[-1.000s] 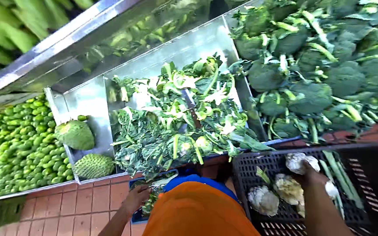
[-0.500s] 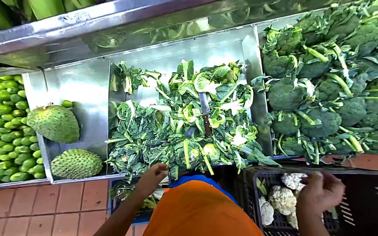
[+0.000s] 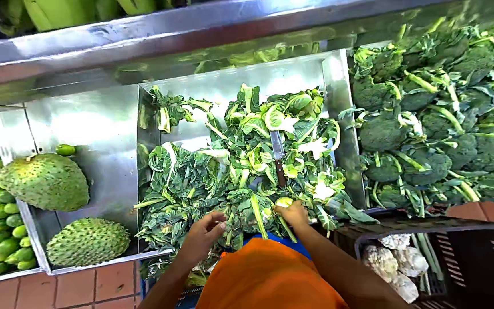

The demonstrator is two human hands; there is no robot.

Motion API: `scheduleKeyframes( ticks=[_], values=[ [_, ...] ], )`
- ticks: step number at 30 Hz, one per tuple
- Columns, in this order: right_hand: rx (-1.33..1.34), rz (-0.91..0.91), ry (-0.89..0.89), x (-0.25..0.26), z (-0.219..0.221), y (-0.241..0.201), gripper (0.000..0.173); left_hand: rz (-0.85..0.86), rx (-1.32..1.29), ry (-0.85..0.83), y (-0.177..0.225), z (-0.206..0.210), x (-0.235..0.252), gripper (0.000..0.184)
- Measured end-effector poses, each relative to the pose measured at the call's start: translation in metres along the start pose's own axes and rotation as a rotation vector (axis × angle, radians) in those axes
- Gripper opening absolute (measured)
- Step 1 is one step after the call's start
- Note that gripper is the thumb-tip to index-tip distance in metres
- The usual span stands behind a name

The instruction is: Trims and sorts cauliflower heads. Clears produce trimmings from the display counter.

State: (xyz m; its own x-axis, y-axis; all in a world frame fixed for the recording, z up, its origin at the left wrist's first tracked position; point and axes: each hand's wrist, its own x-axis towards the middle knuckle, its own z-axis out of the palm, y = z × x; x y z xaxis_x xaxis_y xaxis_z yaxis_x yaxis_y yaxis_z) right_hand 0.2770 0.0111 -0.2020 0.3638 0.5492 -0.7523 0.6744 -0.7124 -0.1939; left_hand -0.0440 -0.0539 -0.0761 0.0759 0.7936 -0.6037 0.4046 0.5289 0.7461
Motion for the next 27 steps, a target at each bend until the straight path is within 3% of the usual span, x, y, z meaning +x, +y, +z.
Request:
scheduleKeyframes(
  ticks=[4,8,12,16,19,24,27],
  values=[
    [-0.018,0.094,0.092,0.017,0.009,-0.009,0.123,-0.023,-0.017,0.067,-0.025,-0.013,-0.013,0.041],
    [0.044,0.098,0.055,0.023,0.000,-0.004,0.118,-0.010,-0.047,0.086,-0.031,-0.013,-0.017,0.037],
    [0.435,-0.041,0.063,0.025,-0.006,0.028,0.129,0.030,-0.105,0.055,-0.023,-0.006,-0.010,0.037],
    [1.039,-0.217,-0.041,0.001,-0.032,0.062,0.103,0.049,-0.236,-0.007,0.013,0.011,0.006,0.033],
    [1.281,-0.301,-0.142,-0.031,-0.063,0.062,0.081,0.056,-0.298,-0.114,0.054,0.030,0.025,0.031],
    [1.360,-0.612,-0.277,-0.066,-0.116,0.025,0.097,0.086,-0.393,-0.195,0.129,0.065,0.042,0.039],
    [1.245,-0.828,-0.278,-0.086,-0.140,-0.008,0.097,0.143,-0.488,-0.207,0.144,0.080,0.041,0.069]
  ],
)
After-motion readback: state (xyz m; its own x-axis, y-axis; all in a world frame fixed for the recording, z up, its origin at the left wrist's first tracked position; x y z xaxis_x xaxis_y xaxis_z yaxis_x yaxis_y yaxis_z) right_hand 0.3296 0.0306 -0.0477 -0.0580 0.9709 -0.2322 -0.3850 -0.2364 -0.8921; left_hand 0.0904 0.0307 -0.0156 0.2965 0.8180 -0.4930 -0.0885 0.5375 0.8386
